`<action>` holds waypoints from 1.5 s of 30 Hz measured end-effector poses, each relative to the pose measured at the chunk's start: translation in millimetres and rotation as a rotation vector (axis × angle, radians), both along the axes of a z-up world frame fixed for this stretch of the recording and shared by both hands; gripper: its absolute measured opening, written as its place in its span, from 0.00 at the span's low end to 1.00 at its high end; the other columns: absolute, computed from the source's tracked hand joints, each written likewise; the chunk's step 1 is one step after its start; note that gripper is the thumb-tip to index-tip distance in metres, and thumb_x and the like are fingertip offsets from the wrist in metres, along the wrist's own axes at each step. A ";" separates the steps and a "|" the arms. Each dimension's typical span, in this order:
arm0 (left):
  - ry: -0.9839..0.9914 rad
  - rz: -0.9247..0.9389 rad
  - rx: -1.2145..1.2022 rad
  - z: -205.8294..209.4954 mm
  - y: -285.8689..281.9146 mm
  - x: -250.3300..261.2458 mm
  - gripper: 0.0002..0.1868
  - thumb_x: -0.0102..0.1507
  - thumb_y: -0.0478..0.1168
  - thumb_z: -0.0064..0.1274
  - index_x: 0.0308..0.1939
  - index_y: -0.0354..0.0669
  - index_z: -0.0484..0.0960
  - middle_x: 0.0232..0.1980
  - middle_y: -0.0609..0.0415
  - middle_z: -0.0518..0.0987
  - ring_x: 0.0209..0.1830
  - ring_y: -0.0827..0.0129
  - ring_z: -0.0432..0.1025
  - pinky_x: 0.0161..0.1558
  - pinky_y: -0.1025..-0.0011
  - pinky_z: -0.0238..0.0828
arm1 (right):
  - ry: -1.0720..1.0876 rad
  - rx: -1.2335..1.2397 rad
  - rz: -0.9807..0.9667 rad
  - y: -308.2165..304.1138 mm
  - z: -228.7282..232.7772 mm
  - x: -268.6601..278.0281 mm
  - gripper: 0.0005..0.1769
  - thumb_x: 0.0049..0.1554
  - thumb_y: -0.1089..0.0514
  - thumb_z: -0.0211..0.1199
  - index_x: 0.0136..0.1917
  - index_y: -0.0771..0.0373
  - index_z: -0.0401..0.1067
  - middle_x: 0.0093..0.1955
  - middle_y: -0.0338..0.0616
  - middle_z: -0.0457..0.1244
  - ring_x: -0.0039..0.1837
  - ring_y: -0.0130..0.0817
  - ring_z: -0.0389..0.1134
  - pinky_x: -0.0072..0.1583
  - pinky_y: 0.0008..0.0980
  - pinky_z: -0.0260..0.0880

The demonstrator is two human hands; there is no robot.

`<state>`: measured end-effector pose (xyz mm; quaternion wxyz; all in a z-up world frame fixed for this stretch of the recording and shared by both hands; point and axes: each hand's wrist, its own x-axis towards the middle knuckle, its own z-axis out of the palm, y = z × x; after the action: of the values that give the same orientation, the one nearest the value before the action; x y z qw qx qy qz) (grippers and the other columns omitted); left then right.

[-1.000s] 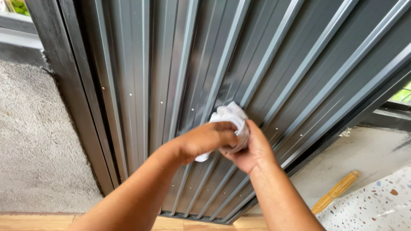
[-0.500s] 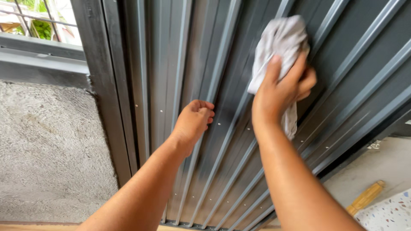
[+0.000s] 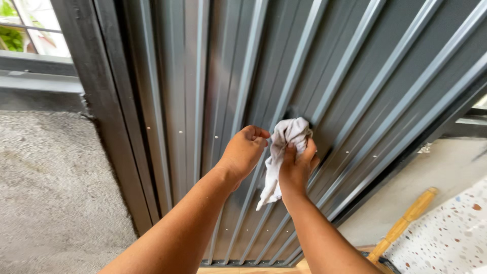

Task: The person wipes a metal gate with a white cloth, then sweeps the wooden floor with a broom. The person cleans the gate's lower edge and vertical panels, then moves to sweep along the wall and floor.

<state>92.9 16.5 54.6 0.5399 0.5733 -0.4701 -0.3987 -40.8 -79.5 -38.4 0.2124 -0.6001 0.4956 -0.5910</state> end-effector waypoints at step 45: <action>-0.386 0.177 -0.020 -4.9 -148.4 -242.4 0.19 0.62 0.37 0.46 0.58 0.47 0.79 0.58 0.46 0.77 0.61 0.53 0.69 0.61 0.61 0.66 | -0.120 0.100 -0.039 -115.8 -58.6 -241.6 0.30 0.56 0.60 0.60 0.72 0.55 0.58 0.74 0.51 0.46 0.72 0.45 0.57 0.68 0.40 0.63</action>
<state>-149.5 -131.9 49.8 0.4785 0.6724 -0.5166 -0.2279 -282.4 -195.4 -97.0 0.2601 -0.5423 0.5224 -0.6044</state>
